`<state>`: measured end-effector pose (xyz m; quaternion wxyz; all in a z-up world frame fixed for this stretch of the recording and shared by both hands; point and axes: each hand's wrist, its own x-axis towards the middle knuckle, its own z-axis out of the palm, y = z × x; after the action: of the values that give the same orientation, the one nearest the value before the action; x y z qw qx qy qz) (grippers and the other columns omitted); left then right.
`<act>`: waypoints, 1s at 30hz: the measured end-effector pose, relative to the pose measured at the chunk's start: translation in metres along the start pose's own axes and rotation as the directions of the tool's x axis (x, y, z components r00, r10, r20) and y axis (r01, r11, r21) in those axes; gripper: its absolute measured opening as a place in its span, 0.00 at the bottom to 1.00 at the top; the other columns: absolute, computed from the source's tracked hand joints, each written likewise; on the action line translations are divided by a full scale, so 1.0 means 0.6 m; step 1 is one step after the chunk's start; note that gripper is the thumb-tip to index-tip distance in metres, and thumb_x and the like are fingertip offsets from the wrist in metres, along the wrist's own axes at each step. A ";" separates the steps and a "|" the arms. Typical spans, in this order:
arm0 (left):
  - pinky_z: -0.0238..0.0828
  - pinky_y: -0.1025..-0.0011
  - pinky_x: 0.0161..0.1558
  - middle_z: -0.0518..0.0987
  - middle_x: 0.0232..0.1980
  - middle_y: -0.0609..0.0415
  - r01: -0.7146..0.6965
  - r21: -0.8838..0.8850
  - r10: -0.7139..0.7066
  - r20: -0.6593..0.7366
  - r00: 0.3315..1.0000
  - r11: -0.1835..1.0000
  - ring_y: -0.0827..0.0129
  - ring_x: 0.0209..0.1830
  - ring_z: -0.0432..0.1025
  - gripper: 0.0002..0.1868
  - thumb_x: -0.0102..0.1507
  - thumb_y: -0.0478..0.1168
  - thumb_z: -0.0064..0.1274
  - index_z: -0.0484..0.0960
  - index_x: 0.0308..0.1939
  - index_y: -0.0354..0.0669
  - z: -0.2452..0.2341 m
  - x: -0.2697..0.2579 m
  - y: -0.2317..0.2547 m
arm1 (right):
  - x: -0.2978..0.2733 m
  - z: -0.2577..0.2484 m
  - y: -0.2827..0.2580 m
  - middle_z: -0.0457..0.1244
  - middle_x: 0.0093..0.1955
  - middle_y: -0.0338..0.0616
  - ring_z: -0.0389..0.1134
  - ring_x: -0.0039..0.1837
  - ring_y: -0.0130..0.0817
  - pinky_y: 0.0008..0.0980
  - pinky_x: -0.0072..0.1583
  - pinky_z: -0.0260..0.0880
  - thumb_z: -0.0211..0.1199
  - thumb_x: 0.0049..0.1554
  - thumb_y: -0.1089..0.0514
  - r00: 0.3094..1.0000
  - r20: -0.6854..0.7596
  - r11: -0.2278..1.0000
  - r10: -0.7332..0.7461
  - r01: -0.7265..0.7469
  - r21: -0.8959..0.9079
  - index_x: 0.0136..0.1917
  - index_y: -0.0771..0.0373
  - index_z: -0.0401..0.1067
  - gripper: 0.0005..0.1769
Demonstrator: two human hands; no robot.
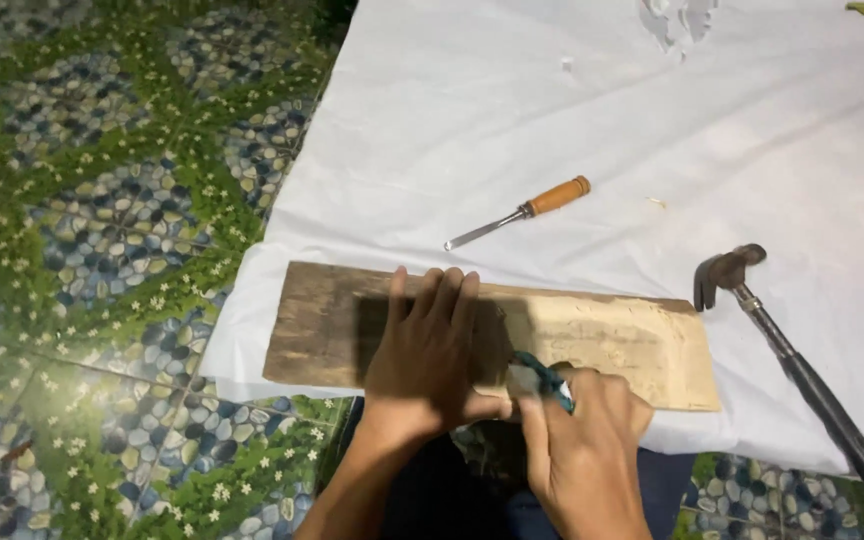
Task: The person marks a recessed area on a wooden board with a pen and then sands it smooth using a piece of sandpaper.
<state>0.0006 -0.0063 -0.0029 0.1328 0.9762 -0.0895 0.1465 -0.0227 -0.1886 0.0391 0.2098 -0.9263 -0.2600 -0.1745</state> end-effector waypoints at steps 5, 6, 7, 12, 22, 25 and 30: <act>0.25 0.34 0.76 0.63 0.72 0.33 0.000 0.014 -0.001 0.068 0.998 1.000 0.40 0.77 0.53 0.79 0.38 0.88 0.62 0.60 0.71 0.27 0.018 0.002 -0.001 | -0.004 0.032 0.021 0.60 0.53 0.54 0.56 0.52 0.47 0.46 0.57 0.55 0.62 0.49 0.58 1.000 0.013 0.999 0.018 -0.017 -0.038 0.31 0.68 0.77 0.11; 0.26 0.35 0.77 0.63 0.73 0.34 0.014 0.014 -0.015 0.047 0.999 1.000 0.42 0.77 0.53 0.81 0.36 0.87 0.68 0.59 0.71 0.28 0.016 0.003 -0.004 | -0.005 0.028 0.016 0.61 0.56 0.54 0.58 0.53 0.49 0.47 0.58 0.55 0.62 0.51 0.53 0.996 0.083 0.999 0.042 -0.040 -0.021 0.31 0.64 0.79 0.15; 0.26 0.35 0.77 0.63 0.73 0.34 0.026 0.019 -0.027 0.038 0.999 0.999 0.42 0.77 0.53 0.81 0.36 0.87 0.68 0.59 0.71 0.28 0.014 0.002 -0.006 | -0.008 0.001 0.014 0.61 0.56 0.54 0.58 0.53 0.49 0.47 0.58 0.55 0.62 0.51 0.53 0.996 0.083 1.000 0.027 -0.026 -0.017 0.31 0.64 0.79 0.15; 0.33 0.31 0.76 0.65 0.67 0.38 -0.030 0.067 0.031 -0.007 1.000 0.997 0.41 0.71 0.60 0.82 0.33 0.91 0.66 0.57 0.69 0.30 0.016 0.007 -0.007 | -0.062 -0.078 0.058 0.66 0.45 0.52 0.63 0.44 0.41 0.38 0.55 0.59 0.60 0.53 0.65 0.973 0.000 0.967 0.231 -0.230 0.106 0.41 0.70 0.79 0.08; 0.29 0.38 0.78 0.58 0.75 0.35 -0.098 0.121 0.111 -0.108 0.988 0.988 0.46 0.80 0.48 0.75 0.42 0.82 0.66 0.52 0.74 0.33 -0.007 -0.016 0.025 | -0.100 -0.119 0.228 0.57 0.40 0.46 0.50 0.39 0.29 0.25 0.40 0.49 0.53 0.69 0.68 0.808 -0.147 0.763 0.571 -0.456 0.459 0.57 0.80 0.72 0.11; 0.43 0.38 0.78 0.67 0.74 0.42 -0.050 -0.105 0.024 -0.237 0.971 0.993 0.49 0.72 0.65 0.57 0.47 0.67 0.69 0.67 0.70 0.37 -0.050 -0.037 0.062 | -0.097 -0.117 0.256 0.54 0.35 0.41 0.48 0.37 0.25 0.24 0.38 0.47 0.53 0.69 0.66 0.816 -0.207 0.746 0.539 -0.348 0.568 0.51 0.73 0.73 0.10; 0.44 0.39 0.76 0.76 0.66 0.56 0.052 -0.306 -0.098 -0.139 0.985 0.950 0.61 0.58 0.76 0.35 0.50 0.53 0.67 0.81 0.59 0.44 -0.097 -0.061 0.091 | -0.062 -0.135 0.242 0.63 0.46 0.51 0.55 0.35 0.33 0.27 0.34 0.52 0.58 0.64 0.62 0.818 -0.184 0.821 0.545 -0.478 0.311 0.59 0.75 0.75 0.15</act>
<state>-0.0606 -0.0365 0.0520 0.2922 0.9331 -0.0632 0.2001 0.0104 -0.3555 0.0486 0.3973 -0.8958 0.0111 -0.1989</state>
